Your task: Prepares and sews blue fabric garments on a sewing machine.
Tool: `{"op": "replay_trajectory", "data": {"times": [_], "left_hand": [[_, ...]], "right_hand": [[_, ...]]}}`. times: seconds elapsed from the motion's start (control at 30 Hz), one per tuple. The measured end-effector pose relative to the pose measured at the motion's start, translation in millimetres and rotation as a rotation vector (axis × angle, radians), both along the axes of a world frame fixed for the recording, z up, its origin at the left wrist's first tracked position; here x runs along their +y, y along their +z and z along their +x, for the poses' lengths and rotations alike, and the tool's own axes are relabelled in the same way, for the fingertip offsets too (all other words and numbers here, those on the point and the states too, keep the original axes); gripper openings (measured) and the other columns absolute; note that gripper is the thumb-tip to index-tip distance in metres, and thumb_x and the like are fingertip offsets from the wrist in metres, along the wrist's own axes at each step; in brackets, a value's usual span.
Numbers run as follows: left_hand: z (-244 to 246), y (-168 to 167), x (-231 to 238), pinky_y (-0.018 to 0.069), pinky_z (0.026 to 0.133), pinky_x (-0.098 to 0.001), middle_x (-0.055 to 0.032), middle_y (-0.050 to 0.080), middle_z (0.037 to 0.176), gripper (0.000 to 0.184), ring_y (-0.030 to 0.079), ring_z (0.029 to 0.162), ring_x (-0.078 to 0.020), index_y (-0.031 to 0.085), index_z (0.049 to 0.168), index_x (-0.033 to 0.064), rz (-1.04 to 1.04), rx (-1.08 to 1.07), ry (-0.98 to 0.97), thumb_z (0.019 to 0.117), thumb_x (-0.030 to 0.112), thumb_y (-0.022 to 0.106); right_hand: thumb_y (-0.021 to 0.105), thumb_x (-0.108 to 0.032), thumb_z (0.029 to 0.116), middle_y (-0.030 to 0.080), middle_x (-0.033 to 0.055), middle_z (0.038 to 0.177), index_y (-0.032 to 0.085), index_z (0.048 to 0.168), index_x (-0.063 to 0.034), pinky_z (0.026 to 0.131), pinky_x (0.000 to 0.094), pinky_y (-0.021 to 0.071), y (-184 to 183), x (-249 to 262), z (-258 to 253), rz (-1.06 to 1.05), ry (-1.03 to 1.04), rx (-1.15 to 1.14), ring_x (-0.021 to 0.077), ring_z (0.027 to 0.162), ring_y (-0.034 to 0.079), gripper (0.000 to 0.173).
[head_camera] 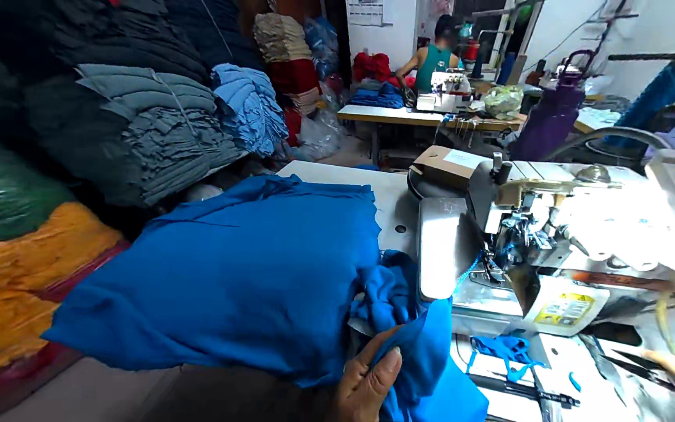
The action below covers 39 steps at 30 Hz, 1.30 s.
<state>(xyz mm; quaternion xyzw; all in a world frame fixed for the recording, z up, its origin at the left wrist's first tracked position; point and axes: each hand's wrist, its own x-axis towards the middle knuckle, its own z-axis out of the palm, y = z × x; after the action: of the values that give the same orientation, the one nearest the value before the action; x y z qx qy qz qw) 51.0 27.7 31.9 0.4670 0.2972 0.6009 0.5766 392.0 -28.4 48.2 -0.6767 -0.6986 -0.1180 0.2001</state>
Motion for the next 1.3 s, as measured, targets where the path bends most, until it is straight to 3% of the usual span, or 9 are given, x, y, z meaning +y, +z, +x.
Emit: {"op": "replay_trajectory", "data": {"times": [0.17,0.27,0.37,0.47,0.67,0.93,1.03,1.13,1.3], "left_hand": [[-4,-9,2,0.0507,0.100,-0.0178,0.0149,0.071,0.120,0.030,0.062,0.111,0.0092,0.066,0.128,0.0054,0.222,0.146,-0.072,0.1059,0.009,0.045],[-6,-12,1,0.0478,0.102,-0.0160,0.0008,0.073,0.120,0.031,0.060,0.113,0.0095,0.063,0.125,-0.0092,0.344,0.286,-0.063,0.1048,0.007,0.046],[-10,-17,2,0.0454,0.101,-0.0152,-0.0133,0.073,0.115,0.033,0.062,0.112,0.0047,0.064,0.122,-0.0132,0.436,0.386,-0.045,0.1052,0.010,0.047],[-6,-11,1,0.0468,0.095,-0.0195,-0.0217,0.072,0.102,0.031,0.066,0.100,-0.0089,0.067,0.117,-0.0128,0.551,0.487,-0.020,0.1048,0.008,0.048],[15,-11,-1,0.0491,0.095,-0.0257,-0.0192,0.073,0.100,0.026,0.068,0.099,-0.0208,0.071,0.114,-0.0048,0.757,0.556,-0.012,0.1049,0.009,0.051],[28,-25,-7,0.0526,0.086,-0.0344,-0.0112,0.076,0.111,0.027,0.071,0.097,-0.0231,0.075,0.121,0.0094,0.855,0.868,0.028,0.1004,0.010,0.057],[30,-31,-9,0.0524,0.091,-0.0366,-0.0116,0.073,0.121,0.028,0.070,0.106,-0.0247,0.073,0.125,0.0106,0.854,0.949,0.005,0.1021,0.020,0.059],[29,-33,-11,0.0511,0.095,-0.0389,-0.0101,0.073,0.123,0.037,0.069,0.112,-0.0252,0.074,0.123,0.0120,0.874,0.999,-0.005,0.1033,0.037,0.055],[23,-34,-10,0.0513,0.097,-0.0365,-0.0106,0.075,0.118,0.025,0.070,0.111,-0.0248,0.078,0.112,0.0118,0.847,0.989,-0.051,0.1038,0.025,0.058]], "right_hand": [[0.047,-0.015,0.1080,0.069,0.0320,0.108,0.064,0.124,0.0101,0.084,0.0565,0.0554,33,13,-56,-0.100,0.184,0.155,0.0478,0.097,0.069,0.034],[0.053,-0.019,0.1064,0.071,0.0290,0.099,0.068,0.122,0.0100,0.078,0.0507,0.0565,44,23,-79,-0.067,0.193,0.213,0.0418,0.088,0.071,0.036],[0.055,-0.043,0.1029,0.070,0.0264,0.100,0.064,0.130,0.0078,0.071,0.0474,0.0546,46,35,-80,-0.067,0.253,0.152,0.0357,0.081,0.067,0.058],[0.069,-0.034,0.0945,0.069,0.0237,0.089,0.067,0.131,0.0030,0.059,0.0415,0.0540,46,41,-89,0.024,0.276,-0.003,0.0331,0.067,0.066,0.052],[0.062,-0.028,0.0993,0.069,0.0207,0.092,0.067,0.135,-0.0085,0.061,0.0459,0.0546,45,44,-101,-0.051,0.250,-0.058,0.0362,0.074,0.068,0.041],[0.063,-0.034,0.0987,0.066,0.0108,0.077,0.077,0.113,-0.0110,0.057,0.0332,0.0505,43,49,-88,0.085,0.406,-0.067,0.0233,0.066,0.064,0.030],[0.070,-0.029,0.0925,0.069,0.0165,0.088,0.075,0.121,-0.0072,0.061,0.0381,0.0538,43,41,-81,-0.021,0.360,0.007,0.0275,0.071,0.066,0.036],[0.064,-0.013,0.0964,0.072,0.0206,0.094,0.072,0.123,-0.0013,0.068,0.0479,0.0573,25,29,-56,-0.090,0.303,0.004,0.0358,0.078,0.070,0.030],[0.058,0.003,0.0934,0.070,0.0309,0.101,0.074,0.112,0.0025,0.080,0.0702,0.0496,-11,2,-9,-0.166,0.036,0.010,0.0542,0.093,0.067,0.025]]}}
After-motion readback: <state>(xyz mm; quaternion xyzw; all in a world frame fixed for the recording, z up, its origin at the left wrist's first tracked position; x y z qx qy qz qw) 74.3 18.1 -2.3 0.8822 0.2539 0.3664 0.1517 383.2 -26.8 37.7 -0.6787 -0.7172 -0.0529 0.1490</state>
